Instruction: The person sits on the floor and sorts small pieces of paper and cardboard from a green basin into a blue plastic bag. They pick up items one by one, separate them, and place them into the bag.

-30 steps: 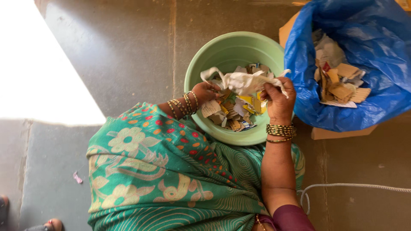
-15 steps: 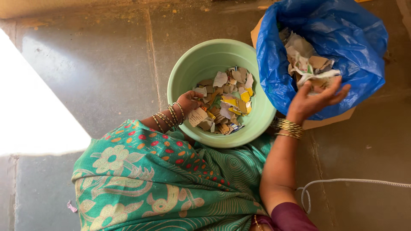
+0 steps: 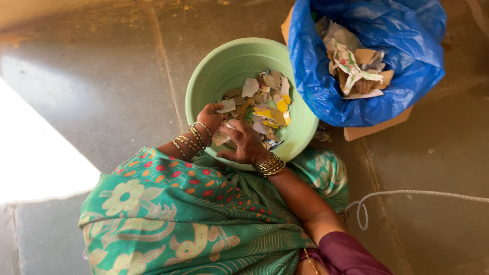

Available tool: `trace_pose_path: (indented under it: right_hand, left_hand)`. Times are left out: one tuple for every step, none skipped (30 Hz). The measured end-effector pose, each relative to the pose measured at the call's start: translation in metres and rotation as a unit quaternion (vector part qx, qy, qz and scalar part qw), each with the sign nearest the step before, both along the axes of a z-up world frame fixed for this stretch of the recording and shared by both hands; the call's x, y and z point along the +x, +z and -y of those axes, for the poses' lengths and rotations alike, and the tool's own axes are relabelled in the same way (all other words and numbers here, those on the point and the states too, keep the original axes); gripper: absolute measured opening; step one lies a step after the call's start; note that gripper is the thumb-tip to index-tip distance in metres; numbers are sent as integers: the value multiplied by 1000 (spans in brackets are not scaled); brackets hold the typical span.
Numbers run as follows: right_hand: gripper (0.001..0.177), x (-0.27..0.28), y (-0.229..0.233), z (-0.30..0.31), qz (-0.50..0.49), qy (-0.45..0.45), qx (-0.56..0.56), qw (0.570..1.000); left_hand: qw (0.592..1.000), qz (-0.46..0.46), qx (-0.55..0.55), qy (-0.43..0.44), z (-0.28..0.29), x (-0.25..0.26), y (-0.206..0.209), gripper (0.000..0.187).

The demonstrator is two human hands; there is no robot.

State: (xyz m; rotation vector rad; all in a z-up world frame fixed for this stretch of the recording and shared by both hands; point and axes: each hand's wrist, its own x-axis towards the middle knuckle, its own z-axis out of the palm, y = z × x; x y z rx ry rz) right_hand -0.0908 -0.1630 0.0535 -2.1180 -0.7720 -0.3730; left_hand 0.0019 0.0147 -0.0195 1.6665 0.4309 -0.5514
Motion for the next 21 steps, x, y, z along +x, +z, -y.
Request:
trace_pose_path:
  right_hand:
    - [67,1,-1,-1,4,-1,-4,1000]
    - [58,2,-1,-3,8,-4,-17,1000]
    - [50,1,-3,-5,11,-8,-31,999]
    - [43,-1,-4,-5,14,-12,-44,999]
    - [38,-1,-5,-6,7,-17,-41,999]
    - [34,-1,-7,-6,0,-22,-38,999]
    - [31,0,-8,-6,-8,-26,-33,999]
    - [30,1,-9,-4,-2,-35,-11,999]
    - [28,0,-11,-3,4,-43,12,999]
    - [27,1,-13,-1,10,-50,35,998]
    - [24,2,-14,1,-13,-72,40,997]
    - [21,3,-15,2,-37,-95,44,994]
    - [18,5,-16,4,-60,-112,48,991]
    - [18,6,-17,5,-63,-126,64,988]
    - [18,8,-18,7,-66,-138,80,985]
    - [18,10,-18,9,-69,-150,95,982]
    - [18,11,-19,11,-64,-157,101,980]
    - [18,12,-19,13,-59,-164,108,979]
    - [19,12,-20,14,-55,-170,114,977]
    - [17,13,-20,16,-42,-174,118,977]
    - [16,16,-18,19,-30,-178,122,976]
  left_hand:
    - [1000,1,6,-3,2,1,3,43]
    - [1000,2,12,-7,4,0,6,43]
    - [1000,3,17,-11,6,-2,7,42]
    - [1000,-5,-20,-12,6,-4,8,43]
    - [998,-14,-57,-15,6,-4,9,43]
    - [995,-23,-94,-17,6,-5,9,43]
    - [995,-25,-93,-22,5,-5,9,43]
    - [995,-27,-91,-28,4,-5,10,43]
    - [995,-30,-90,-31,4,-6,9,43]
    - [994,-39,-95,-40,4,-6,9,42]
    - [993,-48,-99,-46,1,-6,10,41]
    - [992,-58,-103,-52,0,-5,11,40]
    - [990,-74,-108,-54,0,-4,12,39]
    - [988,-91,-112,-56,0,-3,13,38]
    - [986,-107,-117,-55,-1,-3,14,37]
    - [986,-100,-121,-59,0,-2,13,37]
    - [986,-94,-124,-60,1,-3,13,37]
    - [986,-87,-128,-61,2,-3,12,37]
    - [987,-77,-128,-61,1,-3,10,38]
    - [987,-67,-129,-61,0,-3,8,39]
    - [988,-56,-131,-62,0,-3,7,40]
